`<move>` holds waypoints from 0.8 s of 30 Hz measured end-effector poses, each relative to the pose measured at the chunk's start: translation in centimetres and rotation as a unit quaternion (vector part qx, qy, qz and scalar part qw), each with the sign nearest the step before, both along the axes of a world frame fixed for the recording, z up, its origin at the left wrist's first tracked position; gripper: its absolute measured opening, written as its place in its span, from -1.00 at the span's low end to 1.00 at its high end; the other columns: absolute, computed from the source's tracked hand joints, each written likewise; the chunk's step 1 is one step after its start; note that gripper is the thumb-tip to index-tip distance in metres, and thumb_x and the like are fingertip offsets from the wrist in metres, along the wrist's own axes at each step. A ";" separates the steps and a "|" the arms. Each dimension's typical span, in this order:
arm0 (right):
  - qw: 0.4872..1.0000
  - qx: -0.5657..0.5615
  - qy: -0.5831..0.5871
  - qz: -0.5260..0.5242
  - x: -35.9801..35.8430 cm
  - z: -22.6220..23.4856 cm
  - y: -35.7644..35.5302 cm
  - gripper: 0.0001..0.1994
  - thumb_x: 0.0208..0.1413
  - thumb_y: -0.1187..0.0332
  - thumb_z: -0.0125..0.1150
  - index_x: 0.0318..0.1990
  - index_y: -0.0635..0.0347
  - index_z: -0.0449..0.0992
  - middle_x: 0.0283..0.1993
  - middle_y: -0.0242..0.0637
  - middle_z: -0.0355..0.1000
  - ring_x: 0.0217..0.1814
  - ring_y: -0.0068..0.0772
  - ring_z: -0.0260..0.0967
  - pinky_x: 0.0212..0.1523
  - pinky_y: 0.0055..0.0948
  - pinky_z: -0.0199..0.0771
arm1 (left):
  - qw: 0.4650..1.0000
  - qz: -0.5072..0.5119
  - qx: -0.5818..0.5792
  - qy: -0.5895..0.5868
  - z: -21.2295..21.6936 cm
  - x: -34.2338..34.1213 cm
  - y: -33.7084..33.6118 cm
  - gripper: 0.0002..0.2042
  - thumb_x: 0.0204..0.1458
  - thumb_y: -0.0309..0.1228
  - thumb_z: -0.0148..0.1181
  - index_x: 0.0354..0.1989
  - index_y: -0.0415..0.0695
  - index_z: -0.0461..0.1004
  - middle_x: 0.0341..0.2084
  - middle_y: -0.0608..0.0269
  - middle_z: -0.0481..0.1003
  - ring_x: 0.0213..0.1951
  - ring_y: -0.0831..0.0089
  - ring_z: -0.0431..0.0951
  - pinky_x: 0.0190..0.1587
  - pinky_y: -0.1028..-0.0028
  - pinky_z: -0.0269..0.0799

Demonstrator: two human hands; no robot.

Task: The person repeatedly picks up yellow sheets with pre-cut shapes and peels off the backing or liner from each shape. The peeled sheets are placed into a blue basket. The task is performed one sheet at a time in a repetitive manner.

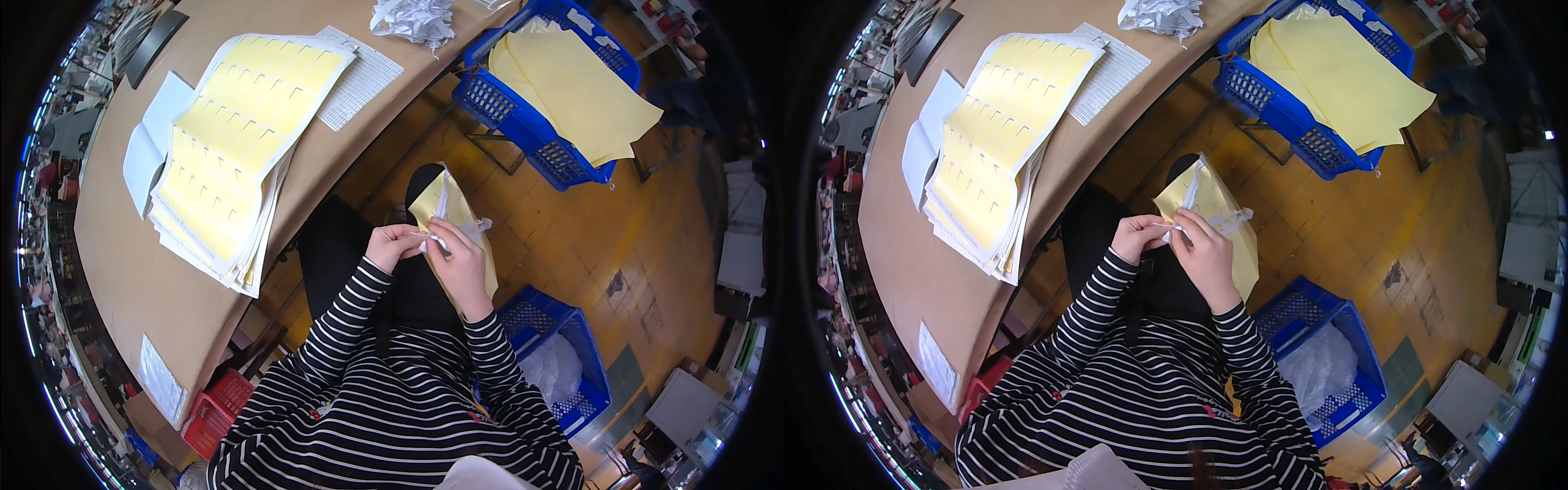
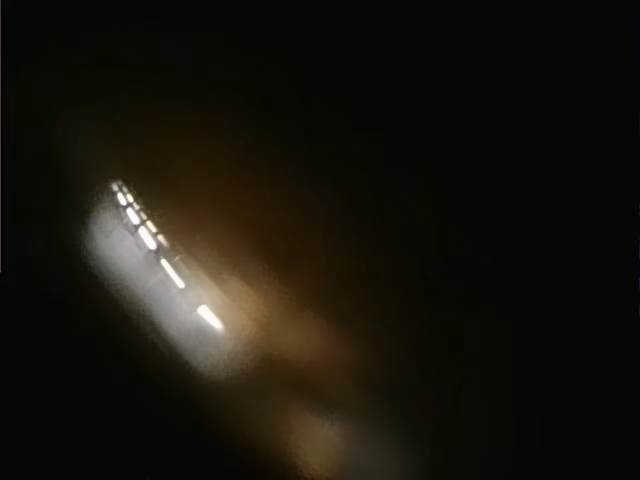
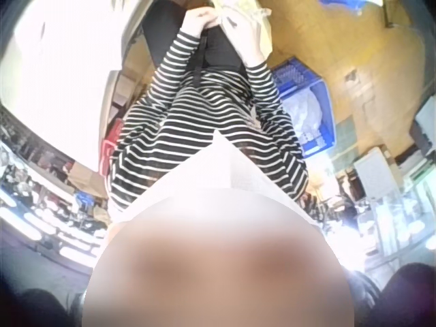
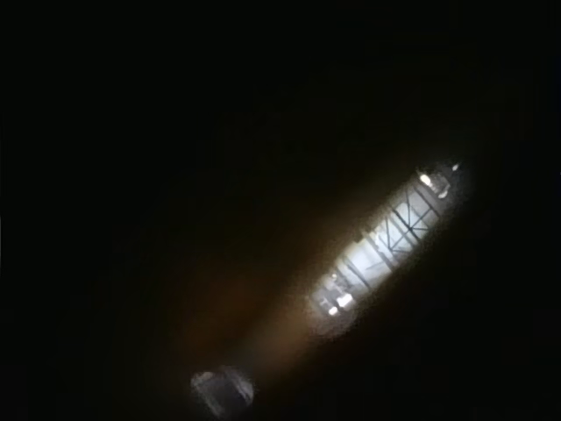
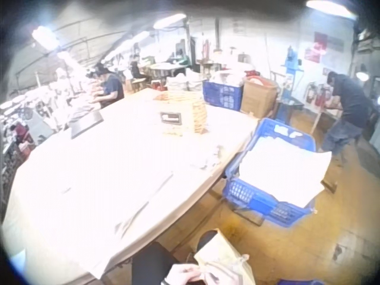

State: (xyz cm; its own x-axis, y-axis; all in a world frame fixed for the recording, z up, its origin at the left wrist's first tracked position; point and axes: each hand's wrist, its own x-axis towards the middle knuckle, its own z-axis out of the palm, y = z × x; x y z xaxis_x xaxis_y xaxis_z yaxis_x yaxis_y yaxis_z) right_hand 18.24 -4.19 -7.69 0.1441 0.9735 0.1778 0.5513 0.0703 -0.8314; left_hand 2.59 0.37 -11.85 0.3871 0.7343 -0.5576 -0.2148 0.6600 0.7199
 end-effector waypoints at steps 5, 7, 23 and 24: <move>0.991 0.014 0.079 -0.106 0.3 -1.8 -0.8 -0.85 0.03 0.56 0.23 -0.21 0.32 0.57 -0.20 -0.21 0.57 -0.26 -0.45 0.55 -0.21 -0.56 0.50 | 0.999 0.022 -0.025 -0.041 -0.4 1.4 -0.6 -0.88 0.08 -0.56 0.18 -0.25 -0.35 0.55 -0.45 0.22 0.57 -0.41 0.57 0.57 -0.28 0.64 0.55; 0.968 -0.038 0.176 -0.176 2.0 -2.6 -0.8 -0.89 0.08 0.56 0.17 -0.24 0.34 0.56 -0.25 -0.25 0.56 -0.31 -0.51 0.51 -0.25 -0.59 0.48 | 0.998 0.030 -0.023 -0.053 -0.8 1.2 -0.7 -0.88 0.08 -0.55 0.17 -0.26 -0.33 0.55 -0.47 0.24 0.56 -0.46 0.61 0.53 -0.31 0.66 0.53; 0.861 -0.072 0.483 -0.144 5.8 -1.4 -1.5 -0.86 0.22 0.49 0.02 -0.15 0.33 0.48 -0.30 -0.32 0.48 -0.31 -0.58 0.42 -0.26 -0.60 0.40 | 0.979 -0.139 0.105 -0.110 0.9 2.7 -1.8 -0.37 0.23 -0.15 0.03 0.37 -0.22 0.01 0.29 0.07 0.21 0.29 0.33 0.23 0.29 0.35 0.12; 0.860 -0.078 0.485 -0.140 4.8 -1.3 -1.5 -0.85 0.22 0.48 0.03 -0.15 0.33 0.49 -0.29 -0.32 0.48 -0.31 -0.59 0.42 -0.25 -0.61 0.40 | 0.979 -0.084 0.133 -0.130 0.8 3.5 -2.0 -0.52 0.21 -0.31 0.08 0.25 -0.30 0.22 0.13 0.12 0.39 0.13 0.43 0.40 0.17 0.46 0.27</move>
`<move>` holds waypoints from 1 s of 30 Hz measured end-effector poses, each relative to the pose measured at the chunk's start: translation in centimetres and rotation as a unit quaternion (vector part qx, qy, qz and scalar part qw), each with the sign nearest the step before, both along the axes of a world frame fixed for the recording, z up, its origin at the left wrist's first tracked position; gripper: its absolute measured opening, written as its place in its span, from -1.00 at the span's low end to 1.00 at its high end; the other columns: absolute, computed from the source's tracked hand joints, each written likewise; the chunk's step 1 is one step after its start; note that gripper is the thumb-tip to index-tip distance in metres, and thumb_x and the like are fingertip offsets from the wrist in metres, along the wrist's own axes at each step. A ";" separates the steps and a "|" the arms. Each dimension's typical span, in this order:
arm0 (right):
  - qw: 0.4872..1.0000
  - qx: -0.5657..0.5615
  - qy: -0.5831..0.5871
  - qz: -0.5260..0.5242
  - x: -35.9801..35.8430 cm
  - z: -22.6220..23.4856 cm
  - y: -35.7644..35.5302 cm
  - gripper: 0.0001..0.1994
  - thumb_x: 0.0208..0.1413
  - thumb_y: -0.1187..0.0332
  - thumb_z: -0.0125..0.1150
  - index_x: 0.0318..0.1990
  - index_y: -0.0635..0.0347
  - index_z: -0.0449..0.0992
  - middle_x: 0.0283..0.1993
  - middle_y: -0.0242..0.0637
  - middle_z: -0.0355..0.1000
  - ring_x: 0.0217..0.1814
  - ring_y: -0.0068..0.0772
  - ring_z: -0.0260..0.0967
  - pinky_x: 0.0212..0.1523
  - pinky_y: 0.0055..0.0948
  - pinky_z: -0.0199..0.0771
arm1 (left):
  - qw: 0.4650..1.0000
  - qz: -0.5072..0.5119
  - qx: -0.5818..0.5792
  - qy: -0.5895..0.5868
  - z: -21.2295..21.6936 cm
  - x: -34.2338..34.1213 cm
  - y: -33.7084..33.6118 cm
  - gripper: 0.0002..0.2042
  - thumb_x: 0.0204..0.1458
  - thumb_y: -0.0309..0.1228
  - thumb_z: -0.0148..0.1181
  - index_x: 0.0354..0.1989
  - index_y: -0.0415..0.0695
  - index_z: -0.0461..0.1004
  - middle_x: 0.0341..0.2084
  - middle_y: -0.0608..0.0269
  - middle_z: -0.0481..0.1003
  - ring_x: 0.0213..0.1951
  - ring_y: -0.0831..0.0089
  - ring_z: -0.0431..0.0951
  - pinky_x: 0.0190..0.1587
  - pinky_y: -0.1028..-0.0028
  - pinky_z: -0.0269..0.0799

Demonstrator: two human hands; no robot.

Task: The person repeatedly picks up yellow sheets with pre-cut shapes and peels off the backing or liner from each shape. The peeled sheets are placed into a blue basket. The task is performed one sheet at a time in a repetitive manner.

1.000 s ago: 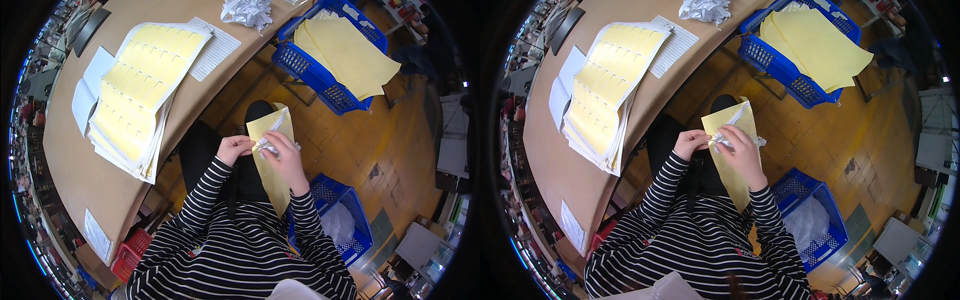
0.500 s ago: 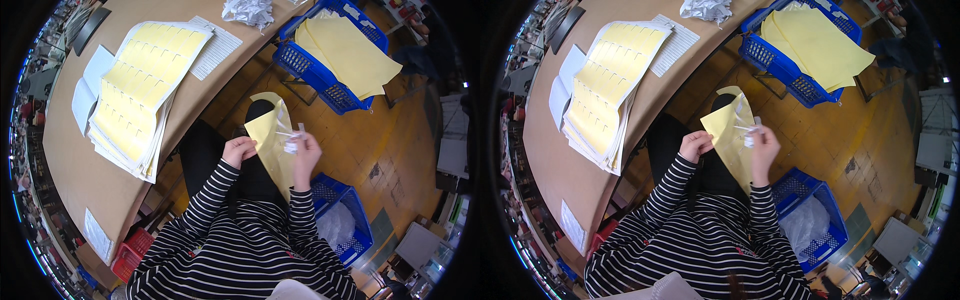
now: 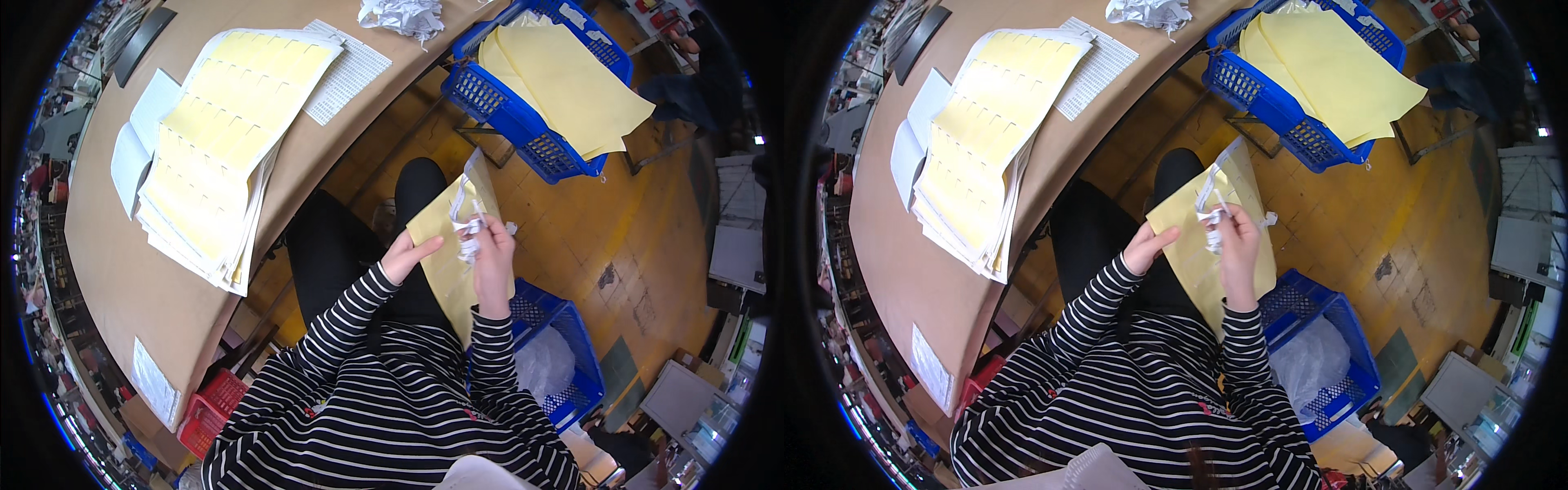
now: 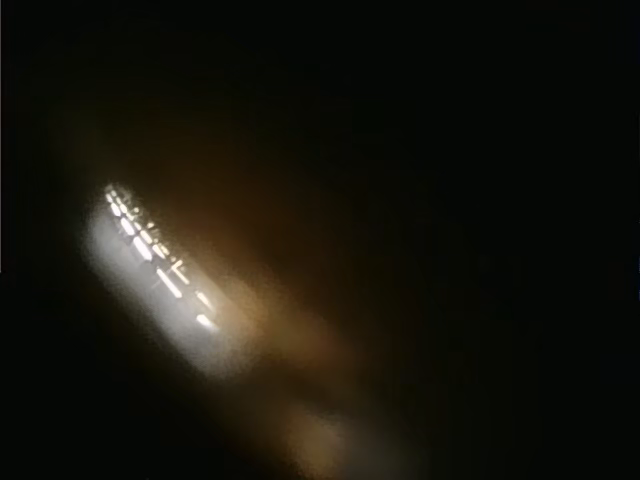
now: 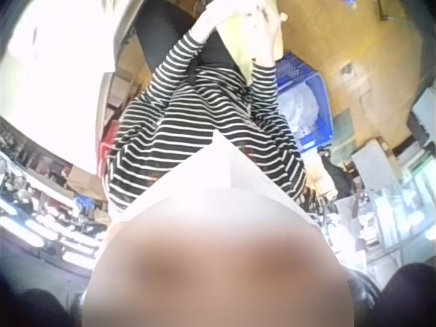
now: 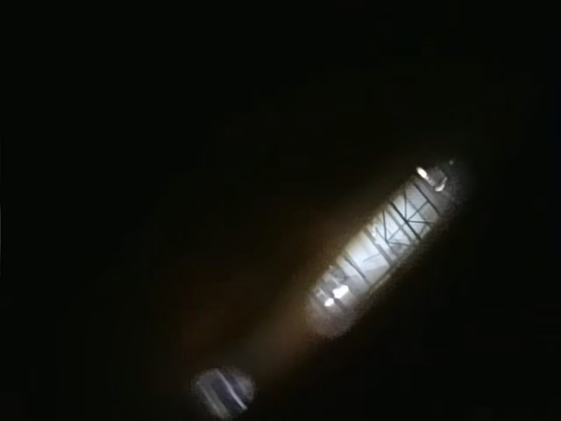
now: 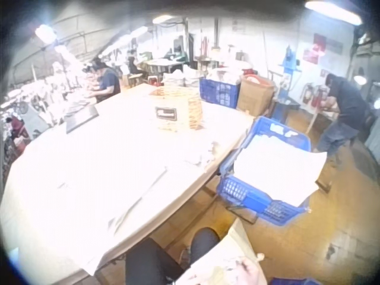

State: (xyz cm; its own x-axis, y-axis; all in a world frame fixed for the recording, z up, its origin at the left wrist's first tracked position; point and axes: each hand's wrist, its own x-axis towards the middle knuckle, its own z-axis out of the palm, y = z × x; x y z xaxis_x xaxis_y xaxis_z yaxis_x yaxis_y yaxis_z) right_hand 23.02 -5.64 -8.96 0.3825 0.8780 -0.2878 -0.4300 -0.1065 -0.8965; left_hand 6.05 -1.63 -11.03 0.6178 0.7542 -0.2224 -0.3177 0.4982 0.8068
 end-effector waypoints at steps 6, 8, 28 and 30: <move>0.997 -0.014 0.043 -0.055 -1.0 -0.4 0.3 -0.84 0.20 0.48 0.05 -0.15 0.34 0.50 -0.25 -0.33 0.48 -0.25 -0.59 0.41 -0.21 -0.61 0.37 | 0.978 0.129 -0.149 0.072 -1.9 -2.4 0.9 -0.71 0.13 -0.53 0.11 0.03 -0.31 0.42 -0.13 0.15 0.55 -0.12 0.37 0.57 -0.01 0.42 0.46; 0.993 -0.049 0.063 -0.087 -0.2 -0.9 0.2 -0.85 0.20 0.48 0.06 -0.15 0.34 0.49 -0.23 -0.31 0.46 -0.19 -0.55 0.42 -0.20 -0.55 0.40 | 0.971 0.127 -0.197 0.052 -2.7 -3.4 0.6 -0.67 0.12 -0.54 0.11 0.08 -0.31 0.38 -0.07 0.10 0.53 -0.05 0.28 0.56 0.06 0.35 0.44; 0.933 0.079 0.312 -0.158 3.6 -1.7 0.1 -0.83 0.25 0.32 -0.08 -0.40 0.09 0.22 -0.48 -0.44 0.18 -0.47 -0.55 0.10 -0.37 -0.54 0.20 | 0.977 0.116 -0.164 0.070 -3.1 -3.4 -1.2 -0.71 0.11 -0.53 0.13 0.01 -0.33 0.43 -0.14 0.12 0.56 -0.13 0.36 0.58 0.00 0.42 0.45; 0.951 0.094 0.213 -0.204 4.1 -0.7 0.2 -0.89 0.22 0.39 -0.07 -0.37 0.12 0.29 -0.45 -0.45 0.23 -0.47 -0.59 0.12 -0.39 -0.59 0.20 | 0.973 0.144 -0.171 0.061 -3.1 -4.0 -1.1 -0.71 0.11 -0.53 0.14 0.01 -0.32 0.44 -0.16 0.14 0.56 -0.15 0.38 0.58 -0.02 0.42 0.46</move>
